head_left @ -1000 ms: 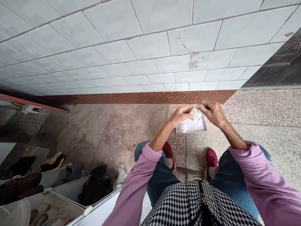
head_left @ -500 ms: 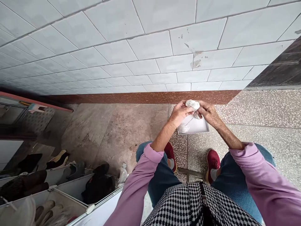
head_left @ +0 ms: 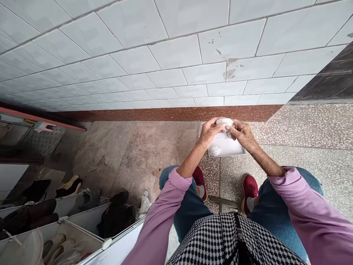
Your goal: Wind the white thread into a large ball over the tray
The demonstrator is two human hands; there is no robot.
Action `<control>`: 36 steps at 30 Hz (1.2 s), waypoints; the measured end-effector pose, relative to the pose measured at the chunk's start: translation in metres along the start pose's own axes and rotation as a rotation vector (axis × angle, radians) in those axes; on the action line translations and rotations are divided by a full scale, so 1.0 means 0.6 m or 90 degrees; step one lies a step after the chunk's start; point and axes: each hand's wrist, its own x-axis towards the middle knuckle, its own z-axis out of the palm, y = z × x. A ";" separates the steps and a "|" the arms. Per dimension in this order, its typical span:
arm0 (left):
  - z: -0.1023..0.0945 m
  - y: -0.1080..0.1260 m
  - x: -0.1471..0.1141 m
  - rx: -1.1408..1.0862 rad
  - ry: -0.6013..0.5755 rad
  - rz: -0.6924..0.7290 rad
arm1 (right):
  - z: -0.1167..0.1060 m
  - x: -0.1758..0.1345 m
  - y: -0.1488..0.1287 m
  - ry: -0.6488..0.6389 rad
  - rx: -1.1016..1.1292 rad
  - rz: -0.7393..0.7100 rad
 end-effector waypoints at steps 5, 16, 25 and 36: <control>-0.012 -0.014 0.013 0.048 0.071 0.013 | 0.007 -0.004 0.019 -0.026 -0.028 0.035; -0.017 -0.011 0.015 0.237 -0.027 -0.027 | -0.049 -0.014 -0.045 -0.025 -0.109 -0.071; 0.001 0.029 -0.013 0.148 -0.245 -0.039 | -0.052 0.011 -0.016 0.005 -0.117 -0.086; -0.003 0.015 -0.006 0.041 -0.121 0.001 | -0.027 0.019 0.023 -0.056 0.025 0.053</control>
